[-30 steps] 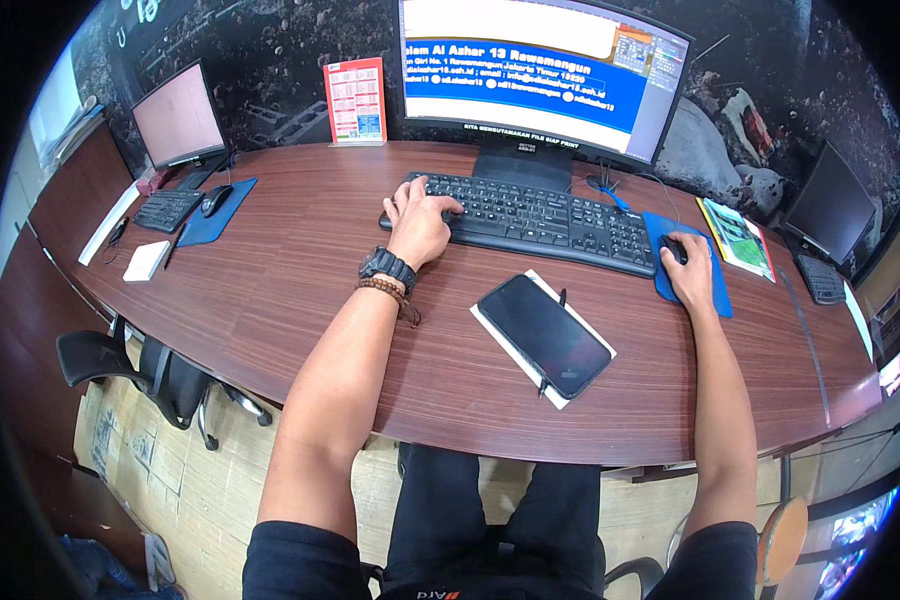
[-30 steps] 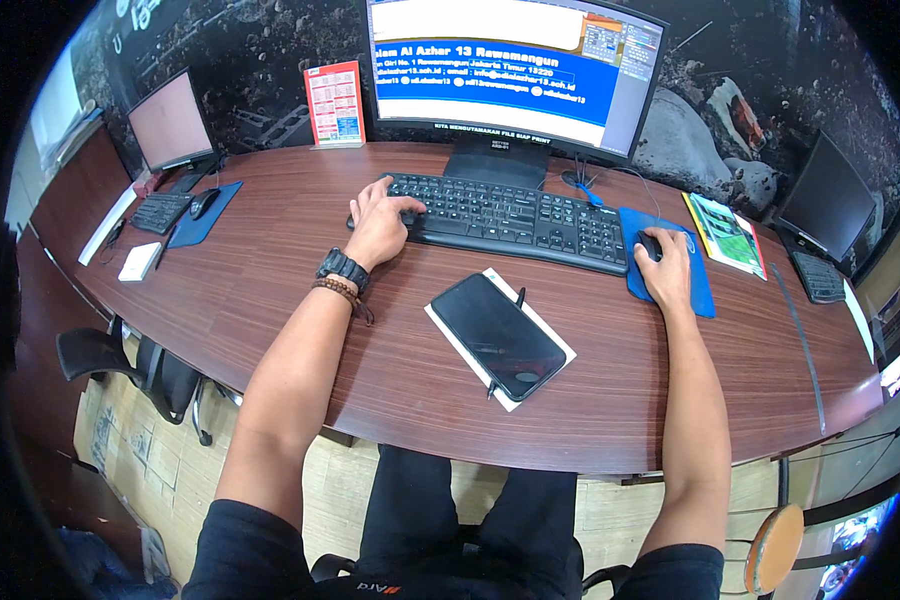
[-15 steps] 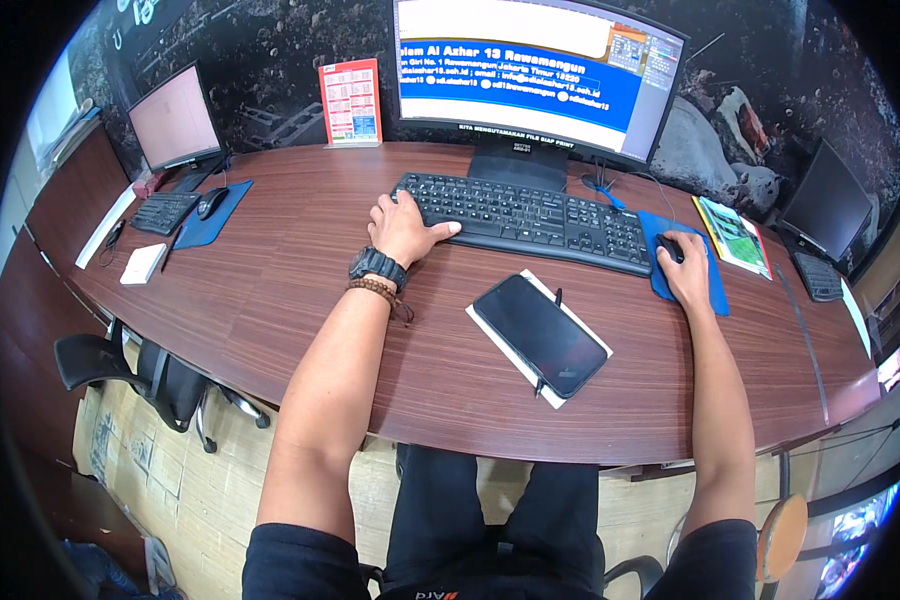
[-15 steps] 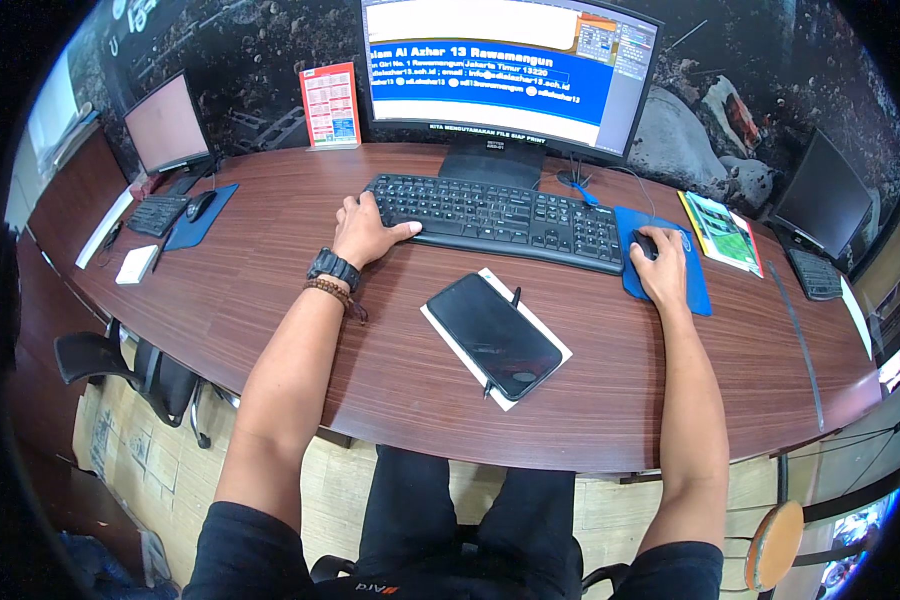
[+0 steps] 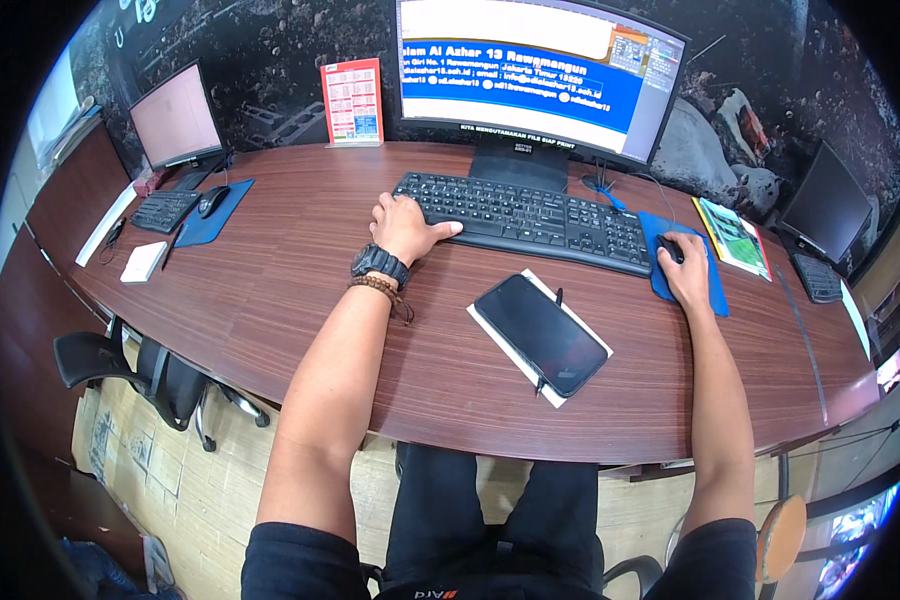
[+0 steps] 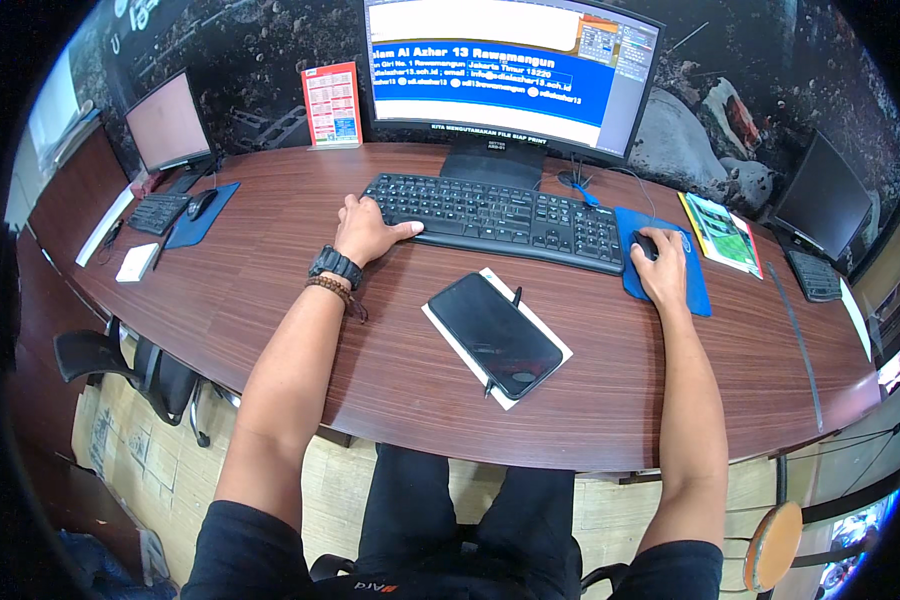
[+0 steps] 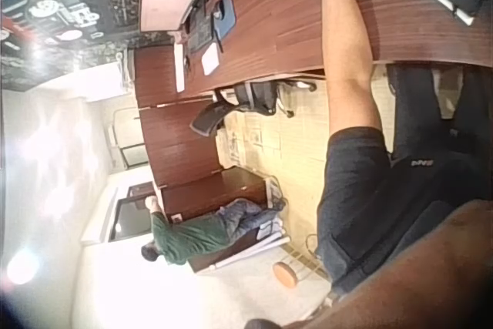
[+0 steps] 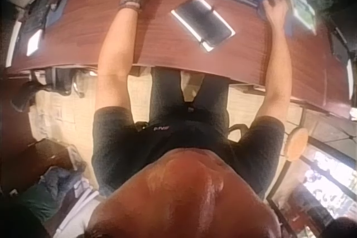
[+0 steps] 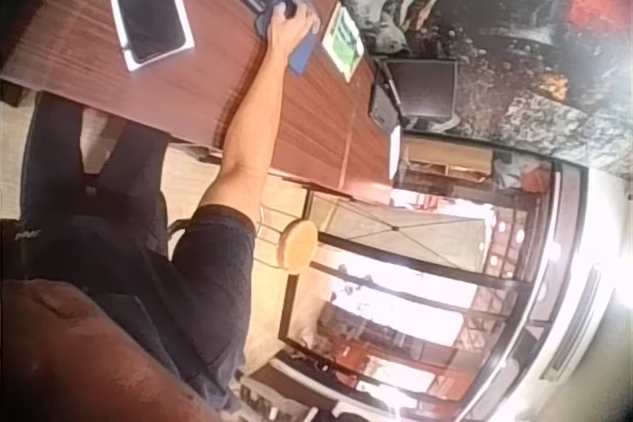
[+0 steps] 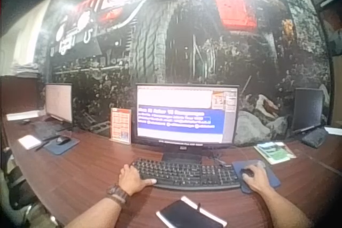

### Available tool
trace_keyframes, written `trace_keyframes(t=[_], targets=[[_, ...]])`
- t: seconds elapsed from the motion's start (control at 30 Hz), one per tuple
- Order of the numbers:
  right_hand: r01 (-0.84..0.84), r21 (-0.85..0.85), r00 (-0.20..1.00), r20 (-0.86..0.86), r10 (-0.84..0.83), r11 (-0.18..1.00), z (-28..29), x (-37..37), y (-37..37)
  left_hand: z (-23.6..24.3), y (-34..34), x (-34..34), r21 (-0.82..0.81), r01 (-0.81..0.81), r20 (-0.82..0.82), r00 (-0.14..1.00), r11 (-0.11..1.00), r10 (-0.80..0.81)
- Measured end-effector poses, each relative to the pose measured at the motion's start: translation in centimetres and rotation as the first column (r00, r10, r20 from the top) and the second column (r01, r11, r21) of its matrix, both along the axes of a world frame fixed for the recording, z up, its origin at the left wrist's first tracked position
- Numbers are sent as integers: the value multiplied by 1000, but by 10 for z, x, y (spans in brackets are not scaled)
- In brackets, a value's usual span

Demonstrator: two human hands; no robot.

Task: Designing a flyer or document on a computer using a keyboard and mouse.

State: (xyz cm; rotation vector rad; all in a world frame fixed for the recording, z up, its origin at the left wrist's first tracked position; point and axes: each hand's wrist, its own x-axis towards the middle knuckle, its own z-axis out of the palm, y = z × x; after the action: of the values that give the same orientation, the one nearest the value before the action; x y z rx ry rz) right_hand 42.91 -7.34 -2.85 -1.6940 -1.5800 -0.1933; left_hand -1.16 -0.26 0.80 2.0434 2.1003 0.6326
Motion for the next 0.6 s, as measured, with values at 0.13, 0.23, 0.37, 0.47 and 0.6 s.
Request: trace_keyframes(t=[0.13, 0.23, 0.37, 0.47, 0.6], targets=[[-6, 12, 1000, 13, 6, 1000, 0, 1, 0, 1, -2, 1, 7, 2, 2, 1000, 1000, -2], [-3, 6, 1000, 13, 3, 1000, 1, -1, -1, 1, -2, 0, 10, 2, 3, 1000, 1000, -2], [11, 2, 1000, 8, -11, 1000, 1, -3, -1, 0, -1, 0, 16, -4, -2, 1000, 1000, 5], [3, 11, 1000, 11, -3, 1000, 0, 0, -1, 0, 0, 0, 8, 4, 2, 1000, 1000, -4], [-12, 28, 1000, 11, 11, 1000, -1, 0, 0, -1, 0, 0, 15, 7, -2, 1000, 1000, -7]])
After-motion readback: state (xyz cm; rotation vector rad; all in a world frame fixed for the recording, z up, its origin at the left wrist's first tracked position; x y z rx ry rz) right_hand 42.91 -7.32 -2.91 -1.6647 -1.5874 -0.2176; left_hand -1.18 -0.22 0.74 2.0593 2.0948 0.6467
